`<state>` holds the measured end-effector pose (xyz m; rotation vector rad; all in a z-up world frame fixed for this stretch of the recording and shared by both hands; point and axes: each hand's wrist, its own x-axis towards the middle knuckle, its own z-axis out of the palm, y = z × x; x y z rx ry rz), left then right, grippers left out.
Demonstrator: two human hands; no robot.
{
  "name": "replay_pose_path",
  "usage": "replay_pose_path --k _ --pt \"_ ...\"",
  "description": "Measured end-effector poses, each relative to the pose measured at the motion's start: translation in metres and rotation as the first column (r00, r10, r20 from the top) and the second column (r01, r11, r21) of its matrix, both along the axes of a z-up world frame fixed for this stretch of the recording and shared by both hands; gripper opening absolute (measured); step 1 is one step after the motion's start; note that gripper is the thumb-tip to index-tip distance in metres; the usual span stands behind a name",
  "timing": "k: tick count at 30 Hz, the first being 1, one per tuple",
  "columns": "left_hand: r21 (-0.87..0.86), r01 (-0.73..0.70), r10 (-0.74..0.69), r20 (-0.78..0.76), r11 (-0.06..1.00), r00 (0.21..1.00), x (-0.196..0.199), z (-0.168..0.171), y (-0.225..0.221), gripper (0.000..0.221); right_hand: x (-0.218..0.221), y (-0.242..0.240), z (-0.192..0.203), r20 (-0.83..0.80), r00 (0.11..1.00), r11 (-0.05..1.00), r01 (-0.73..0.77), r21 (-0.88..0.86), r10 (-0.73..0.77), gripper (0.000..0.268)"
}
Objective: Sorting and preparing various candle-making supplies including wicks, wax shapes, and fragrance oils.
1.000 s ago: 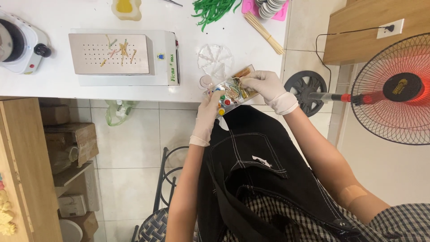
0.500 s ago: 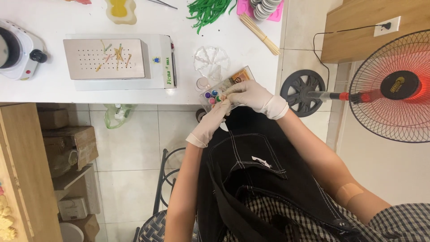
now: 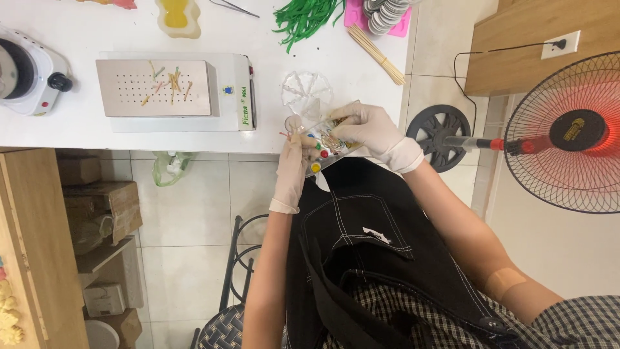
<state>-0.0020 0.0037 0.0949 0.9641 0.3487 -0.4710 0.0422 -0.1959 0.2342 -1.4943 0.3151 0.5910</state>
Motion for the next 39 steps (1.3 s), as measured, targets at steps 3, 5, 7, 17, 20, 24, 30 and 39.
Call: replay_pose_path --k 3,5,7,17,20,24,30,39 --pt "0.11 -0.006 0.022 -0.143 0.994 0.99 0.001 0.024 -0.009 0.04 -0.014 0.019 -0.006 -0.076 0.994 0.994 0.083 0.069 -0.077 0.035" --pt "0.174 0.035 -0.02 -0.086 0.984 0.996 -0.002 0.03 -0.019 0.04 -0.023 0.025 -0.017 -0.042 0.996 0.996 0.075 0.051 -0.073 0.033" --pt "0.236 0.074 -0.068 -0.033 0.969 0.997 -0.006 0.029 -0.028 0.043 -0.034 0.028 -0.035 -0.012 0.997 0.997 0.071 0.029 -0.071 0.032" --pt "0.065 0.006 -0.005 -0.027 0.998 1.0 -0.007 -0.008 -0.021 0.034 -0.024 0.004 -0.003 -0.004 0.996 0.996 -0.091 0.007 0.091 0.034" --pt "0.035 -0.003 0.005 -0.047 0.999 0.999 -0.001 0.023 -0.013 0.036 -0.02 -0.014 -0.004 -0.016 1.0 1.0 0.001 0.01 -0.001 0.032" --pt "0.039 -0.044 0.048 -0.106 0.998 0.993 0.007 0.034 0.008 0.033 -0.02 -0.045 -0.025 0.141 0.986 0.957 0.125 -0.261 -0.09 0.038" --pt "0.166 0.035 -0.037 0.006 0.985 0.999 -0.008 0.047 -0.012 0.024 -0.023 -0.031 -0.022 -0.081 0.978 0.58 0.18 0.795 -0.192 0.071" --pt "0.705 -0.055 -0.56 0.606 0.707 0.565 -0.021 0.189 -0.062 0.053 0.02 0.001 -0.002 -0.441 0.794 0.01 0.49 0.872 -0.419 0.088"
